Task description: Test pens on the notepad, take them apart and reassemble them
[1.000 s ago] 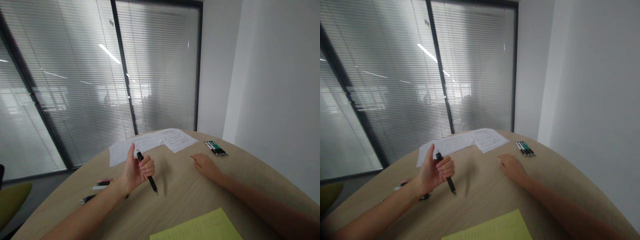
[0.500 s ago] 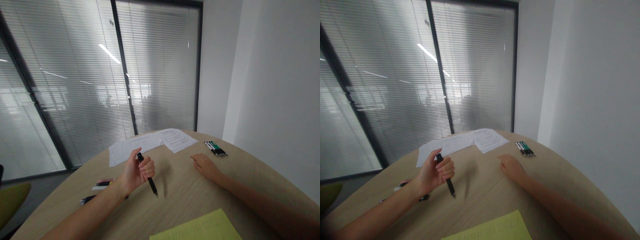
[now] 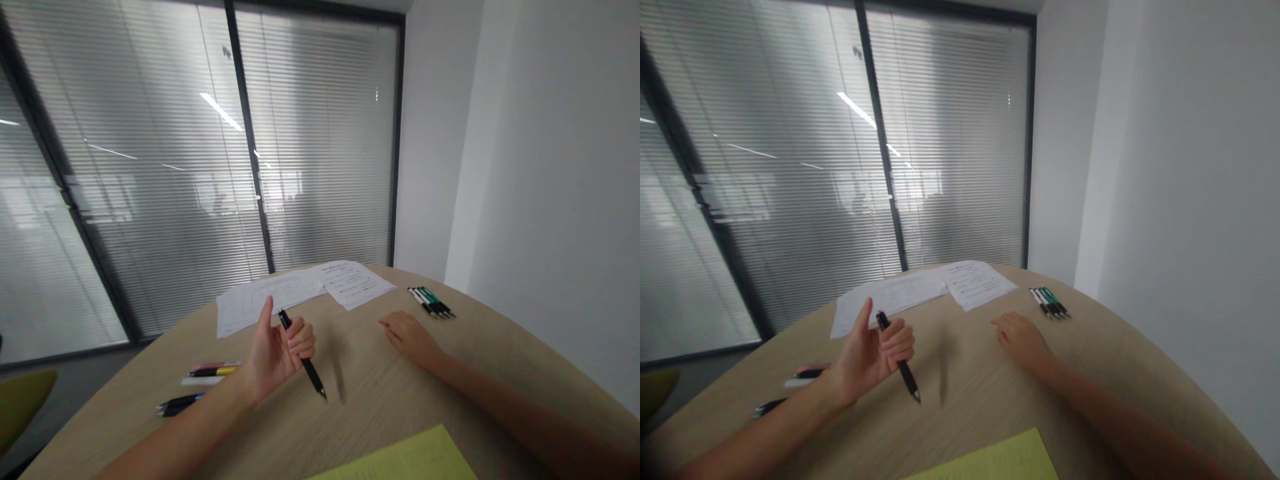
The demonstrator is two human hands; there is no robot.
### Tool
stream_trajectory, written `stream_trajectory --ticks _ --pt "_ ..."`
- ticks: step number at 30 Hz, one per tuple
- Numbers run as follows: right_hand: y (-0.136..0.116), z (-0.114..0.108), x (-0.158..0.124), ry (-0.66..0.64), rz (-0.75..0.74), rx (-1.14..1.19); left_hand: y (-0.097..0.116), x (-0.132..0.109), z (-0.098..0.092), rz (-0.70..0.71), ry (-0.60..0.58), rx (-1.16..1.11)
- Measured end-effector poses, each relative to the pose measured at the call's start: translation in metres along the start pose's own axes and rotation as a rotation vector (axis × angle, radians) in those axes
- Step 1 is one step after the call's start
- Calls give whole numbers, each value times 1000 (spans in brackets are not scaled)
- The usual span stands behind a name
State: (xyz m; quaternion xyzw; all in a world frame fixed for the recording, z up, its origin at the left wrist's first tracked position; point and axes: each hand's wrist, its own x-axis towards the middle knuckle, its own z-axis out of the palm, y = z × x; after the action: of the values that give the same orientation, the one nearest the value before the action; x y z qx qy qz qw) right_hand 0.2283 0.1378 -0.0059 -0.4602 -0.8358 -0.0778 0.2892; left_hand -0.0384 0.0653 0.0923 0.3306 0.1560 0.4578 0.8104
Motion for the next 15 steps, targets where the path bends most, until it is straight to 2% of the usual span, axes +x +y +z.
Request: stream_trajectory --ticks 2,4,9,11,15 --pt "-12 -7 2 -2 -23 68 -5 -1 4 1 13 9" --pt "-32 -19 4 -64 -7 230 -10 -3 10 5 36 10" --pt "-96 -47 -1 -496 36 833 -22 -9 24 25 116 -23" --pt "-116 -52 -8 -639 37 983 -27 -12 29 32 140 -35" --pt "-136 -54 -18 -673 109 1143 -40 -19 35 17 138 8"
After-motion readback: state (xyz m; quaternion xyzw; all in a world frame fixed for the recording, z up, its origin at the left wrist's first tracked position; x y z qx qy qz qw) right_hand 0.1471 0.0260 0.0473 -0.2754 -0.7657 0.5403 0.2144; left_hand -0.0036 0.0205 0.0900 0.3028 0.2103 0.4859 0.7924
